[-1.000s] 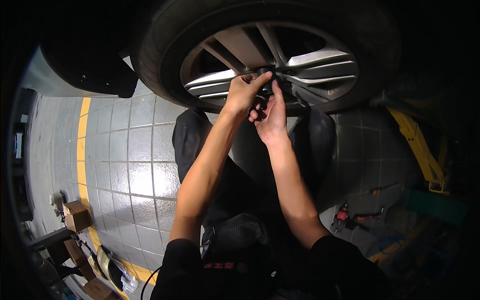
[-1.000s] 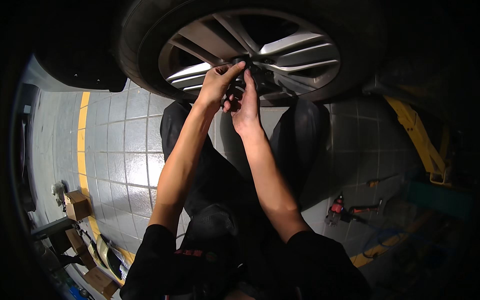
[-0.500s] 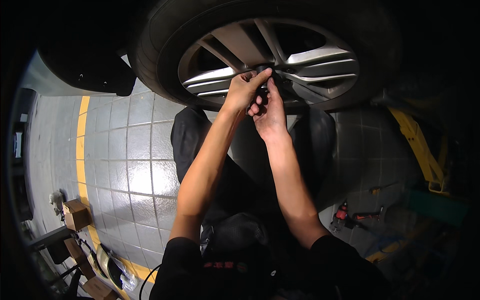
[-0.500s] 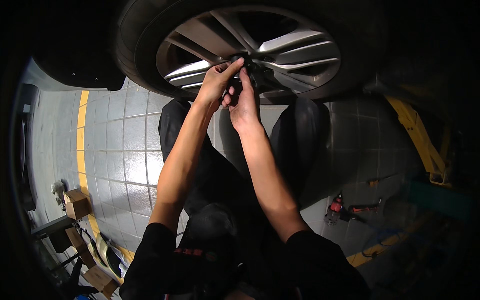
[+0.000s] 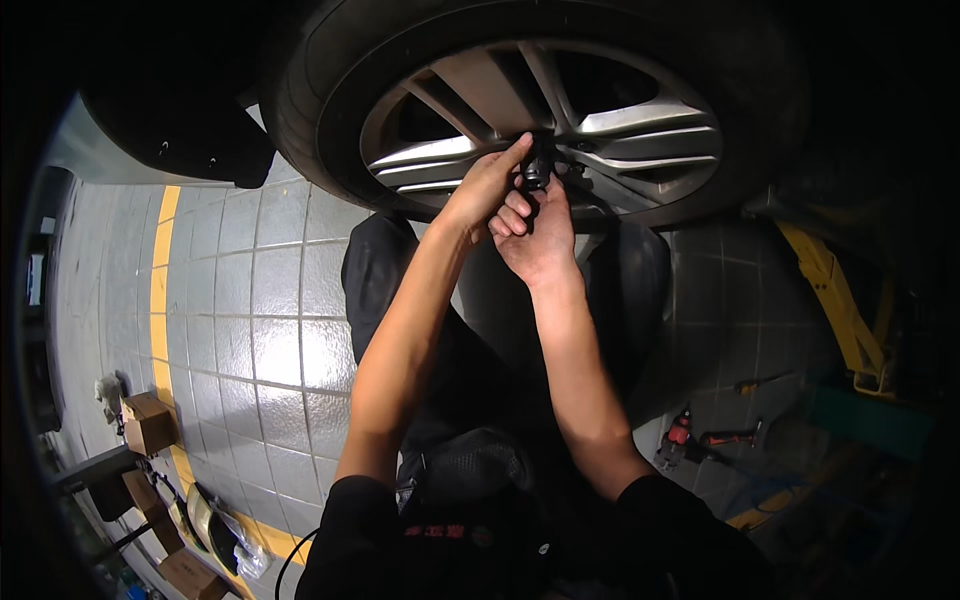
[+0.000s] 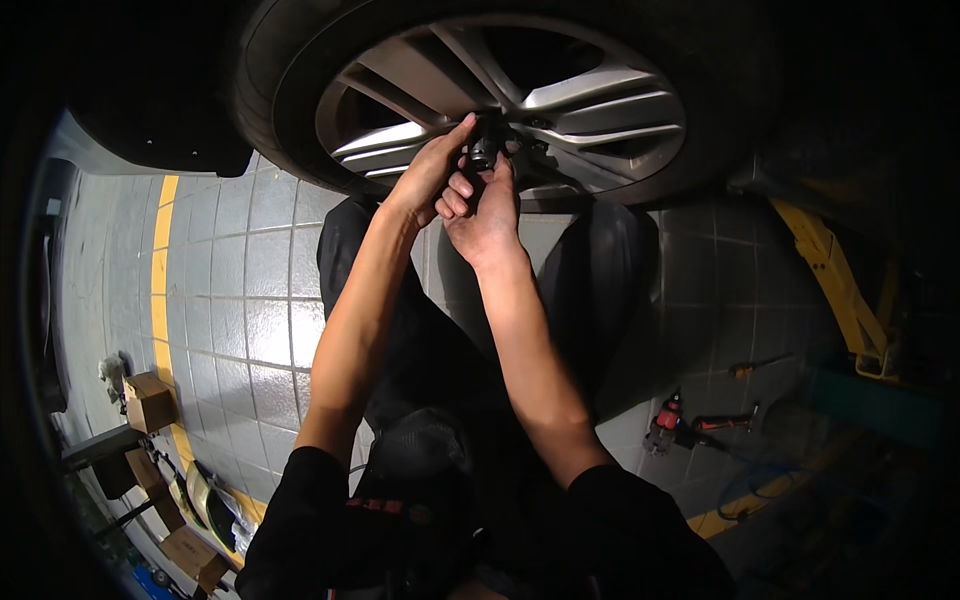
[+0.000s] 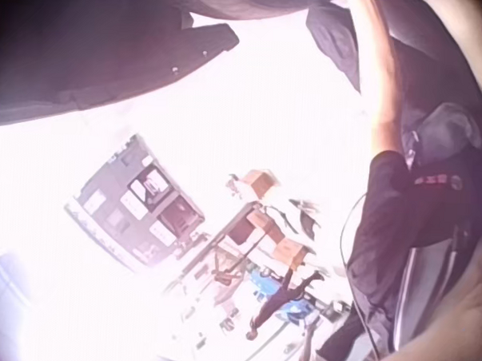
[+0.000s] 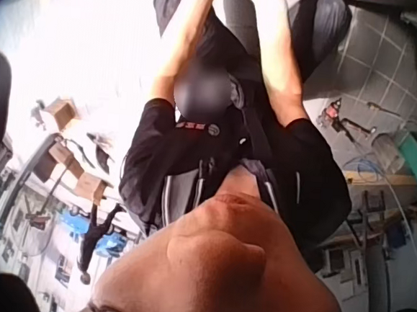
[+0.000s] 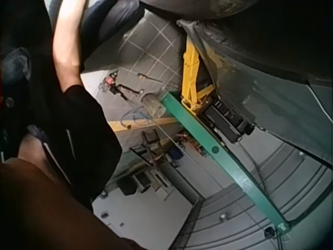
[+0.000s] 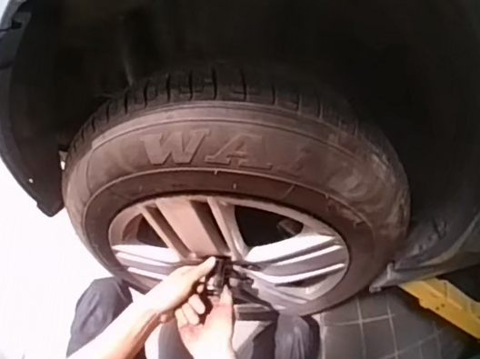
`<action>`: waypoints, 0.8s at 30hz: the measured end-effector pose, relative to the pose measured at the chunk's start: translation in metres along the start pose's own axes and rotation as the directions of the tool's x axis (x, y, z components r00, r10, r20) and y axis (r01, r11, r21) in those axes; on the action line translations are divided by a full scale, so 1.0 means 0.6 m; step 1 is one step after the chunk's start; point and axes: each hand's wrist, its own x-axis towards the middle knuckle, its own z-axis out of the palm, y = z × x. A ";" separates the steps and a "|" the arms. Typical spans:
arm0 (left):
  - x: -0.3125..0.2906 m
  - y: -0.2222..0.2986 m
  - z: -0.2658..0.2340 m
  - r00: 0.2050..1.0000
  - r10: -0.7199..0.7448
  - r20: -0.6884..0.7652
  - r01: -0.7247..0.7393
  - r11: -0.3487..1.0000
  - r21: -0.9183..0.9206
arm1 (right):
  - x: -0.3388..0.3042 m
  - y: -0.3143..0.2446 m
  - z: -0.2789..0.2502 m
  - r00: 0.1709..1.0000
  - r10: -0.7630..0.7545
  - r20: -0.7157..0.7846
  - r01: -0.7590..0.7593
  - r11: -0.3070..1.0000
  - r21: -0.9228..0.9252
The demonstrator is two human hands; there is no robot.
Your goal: The person installs a car wheel onto a vehicle hub, hand-tightens the lug nuts, and then uses a pneumatic impact wrench to fully tighten them.
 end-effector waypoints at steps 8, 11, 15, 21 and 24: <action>0.016 -0.016 -0.003 0.968 0.169 -0.185 -0.122 0.962 0.243 | -0.011 0.013 0.030 0.958 -0.169 -0.231 0.078 0.930 -0.359; -0.001 0.003 -0.006 0.996 0.047 -0.071 -0.038 0.991 0.127 | 0.001 0.013 -0.002 0.997 -0.059 0.044 0.063 0.994 -0.094; 0.008 -0.005 -0.031 0.998 -0.006 0.070 0.006 1.000 -0.004 | -0.001 0.014 0.002 0.995 0.019 0.095 -0.020 1.000 0.011; 0.017 -0.020 -0.013 0.982 0.173 -0.080 -0.145 0.950 0.278 | -0.005 0.019 0.020 0.952 -0.217 -0.214 0.134 0.929 -0.344; 0.010 -0.011 -0.021 0.999 0.013 0.052 -0.016 0.998 0.068 | -0.005 0.019 0.013 0.975 -0.144 -0.171 0.117 0.981 -0.158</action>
